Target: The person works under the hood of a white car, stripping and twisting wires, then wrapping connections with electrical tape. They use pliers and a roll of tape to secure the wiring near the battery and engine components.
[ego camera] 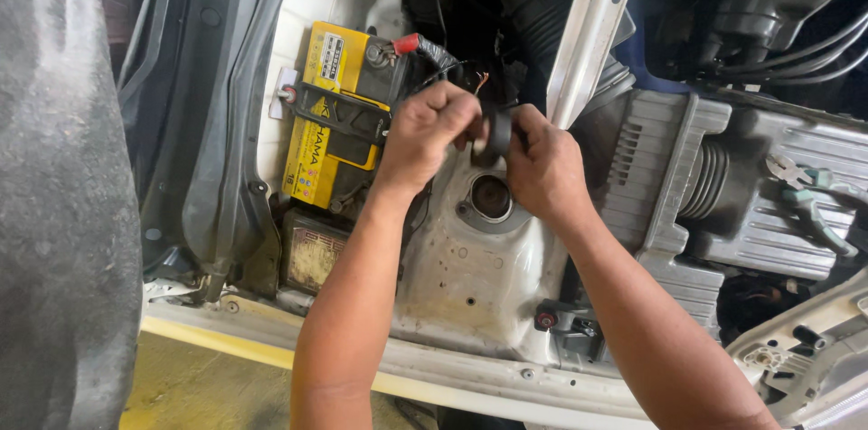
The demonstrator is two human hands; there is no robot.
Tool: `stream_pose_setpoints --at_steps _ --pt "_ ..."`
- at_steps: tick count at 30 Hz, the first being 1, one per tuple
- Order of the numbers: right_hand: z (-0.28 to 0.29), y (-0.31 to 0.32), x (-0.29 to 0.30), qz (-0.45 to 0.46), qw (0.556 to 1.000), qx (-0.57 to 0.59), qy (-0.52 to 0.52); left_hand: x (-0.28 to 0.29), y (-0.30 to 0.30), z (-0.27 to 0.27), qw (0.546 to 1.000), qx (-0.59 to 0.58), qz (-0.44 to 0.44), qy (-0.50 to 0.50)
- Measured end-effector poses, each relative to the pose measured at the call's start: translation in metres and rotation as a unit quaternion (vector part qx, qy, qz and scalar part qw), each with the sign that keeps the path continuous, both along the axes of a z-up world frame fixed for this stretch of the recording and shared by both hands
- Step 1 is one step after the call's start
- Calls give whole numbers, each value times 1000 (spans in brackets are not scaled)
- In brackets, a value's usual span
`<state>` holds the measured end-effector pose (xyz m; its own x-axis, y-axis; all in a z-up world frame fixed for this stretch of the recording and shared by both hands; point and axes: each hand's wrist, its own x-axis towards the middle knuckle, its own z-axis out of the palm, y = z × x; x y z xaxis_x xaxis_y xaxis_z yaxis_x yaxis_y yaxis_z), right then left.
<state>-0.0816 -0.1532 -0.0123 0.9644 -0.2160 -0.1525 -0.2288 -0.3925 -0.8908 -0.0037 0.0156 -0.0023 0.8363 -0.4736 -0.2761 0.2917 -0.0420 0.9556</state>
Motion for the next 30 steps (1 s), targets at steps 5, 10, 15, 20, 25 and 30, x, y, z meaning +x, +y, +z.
stream_pose_setpoints --at_steps 5,10,15,20,25,30 --pt "1 2 2 -15 998 61 3 -1 -7 14 949 276 -48 -142" --pt "6 2 2 -19 993 93 68 -1 -13 34 914 299 -8 -273" --pt "12 1 3 -22 989 132 59 2 -18 37 925 356 -38 -126" --pt "16 3 3 -29 989 127 70 5 -19 30 954 294 -46 -37" --pt "14 5 2 -26 994 87 56 17 -30 15 885 459 -68 -31" --pt "12 5 0 -28 996 73 51 24 -33 2 924 379 -41 28"
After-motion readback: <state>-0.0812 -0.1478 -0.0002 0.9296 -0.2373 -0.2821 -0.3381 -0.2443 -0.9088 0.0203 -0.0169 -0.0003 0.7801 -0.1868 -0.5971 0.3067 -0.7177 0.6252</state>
